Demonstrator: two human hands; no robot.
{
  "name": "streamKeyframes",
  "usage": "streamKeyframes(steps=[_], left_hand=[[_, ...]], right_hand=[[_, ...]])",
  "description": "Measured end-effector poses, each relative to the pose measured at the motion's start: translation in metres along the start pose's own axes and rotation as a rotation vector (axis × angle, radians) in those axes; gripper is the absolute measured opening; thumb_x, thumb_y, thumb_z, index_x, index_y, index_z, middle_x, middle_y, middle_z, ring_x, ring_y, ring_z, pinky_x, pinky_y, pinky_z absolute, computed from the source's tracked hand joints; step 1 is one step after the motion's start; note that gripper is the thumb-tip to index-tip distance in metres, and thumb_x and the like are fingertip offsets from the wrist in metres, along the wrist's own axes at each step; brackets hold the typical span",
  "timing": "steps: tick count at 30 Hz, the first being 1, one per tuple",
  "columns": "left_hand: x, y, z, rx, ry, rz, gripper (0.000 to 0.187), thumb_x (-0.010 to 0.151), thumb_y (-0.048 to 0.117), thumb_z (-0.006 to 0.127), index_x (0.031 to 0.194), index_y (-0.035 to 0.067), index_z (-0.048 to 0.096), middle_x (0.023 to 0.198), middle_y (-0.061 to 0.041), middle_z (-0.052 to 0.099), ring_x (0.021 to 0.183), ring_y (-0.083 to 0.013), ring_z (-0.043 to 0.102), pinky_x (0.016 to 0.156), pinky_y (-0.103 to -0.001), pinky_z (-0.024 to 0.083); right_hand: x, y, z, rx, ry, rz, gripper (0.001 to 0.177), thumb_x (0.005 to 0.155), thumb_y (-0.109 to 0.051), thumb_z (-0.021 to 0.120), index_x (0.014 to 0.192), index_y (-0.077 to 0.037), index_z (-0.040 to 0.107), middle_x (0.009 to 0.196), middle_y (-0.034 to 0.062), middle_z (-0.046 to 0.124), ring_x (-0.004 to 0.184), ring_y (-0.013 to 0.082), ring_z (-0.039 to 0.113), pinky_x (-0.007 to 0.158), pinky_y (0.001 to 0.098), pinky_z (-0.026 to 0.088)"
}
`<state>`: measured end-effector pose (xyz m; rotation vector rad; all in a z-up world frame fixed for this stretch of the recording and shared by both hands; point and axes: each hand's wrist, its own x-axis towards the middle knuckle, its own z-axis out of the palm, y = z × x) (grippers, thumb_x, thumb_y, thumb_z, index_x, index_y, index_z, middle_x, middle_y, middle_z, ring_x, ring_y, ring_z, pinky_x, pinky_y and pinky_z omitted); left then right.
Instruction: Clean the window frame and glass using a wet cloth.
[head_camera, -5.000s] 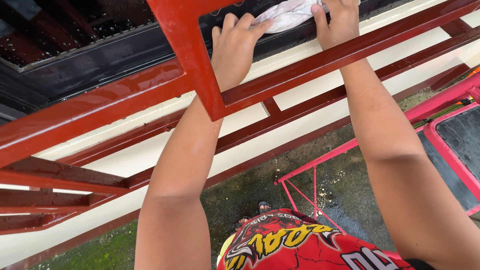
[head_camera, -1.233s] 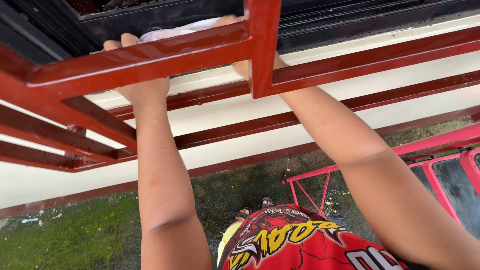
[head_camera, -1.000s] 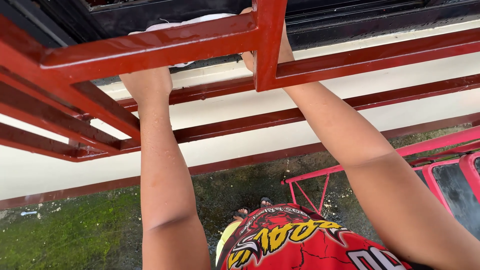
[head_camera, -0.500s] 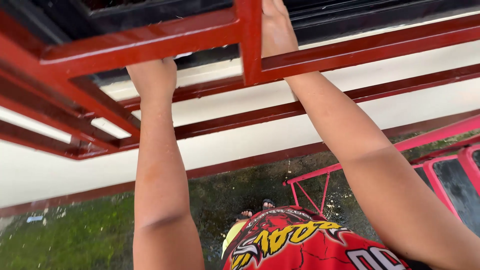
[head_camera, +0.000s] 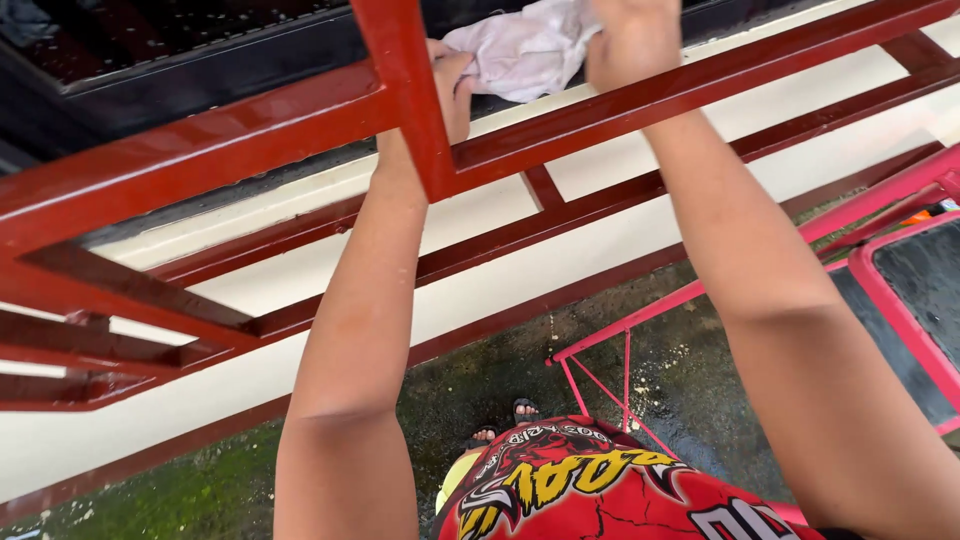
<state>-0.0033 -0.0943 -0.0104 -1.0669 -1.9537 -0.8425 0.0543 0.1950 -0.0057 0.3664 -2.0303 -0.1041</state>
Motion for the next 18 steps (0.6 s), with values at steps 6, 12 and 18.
streamKeyframes(steps=[6, 12, 18], left_hand=[[0.001, -0.004, 0.003, 0.02, -0.017, -0.032, 0.02, 0.096, 0.011, 0.079, 0.114, 0.004, 0.076, 0.113, -0.011, 0.065, 0.101, -0.0286, 0.065, 0.088, -0.038, 0.055], [0.001, -0.005, 0.006, 0.004, -0.014, -0.072, 0.018, 0.098, 0.011, 0.077, 0.115, 0.004, 0.076, 0.114, -0.013, 0.064, 0.102, -0.0276, 0.063, 0.085, -0.038, 0.055], [-0.001, -0.009, 0.01, -0.025, 0.002, -0.069, 0.018, 0.099, 0.012, 0.078, 0.115, 0.005, 0.076, 0.114, -0.011, 0.063, 0.101, -0.0259, 0.064, 0.086, -0.036, 0.055]], right_hand=[[-0.007, -0.007, 0.008, 0.17, -0.063, -0.001, 0.044, 0.084, 0.013, 0.062, 0.122, -0.005, 0.075, 0.119, 0.0062, 0.066, 0.121, 0.0293, 0.055, 0.105, 0.0443, 0.043], [-0.007, -0.002, 0.018, 0.189, -0.082, 0.008, 0.045, 0.084, 0.014, 0.06, 0.121, -0.005, 0.077, 0.116, 0.0053, 0.065, 0.122, 0.0277, 0.055, 0.109, 0.0437, 0.041], [-0.013, 0.003, 0.026, 0.215, -0.074, 0.012, 0.047, 0.085, 0.015, 0.059, 0.124, -0.005, 0.077, 0.12, 0.006, 0.064, 0.122, 0.0268, 0.054, 0.112, 0.0436, 0.039]])
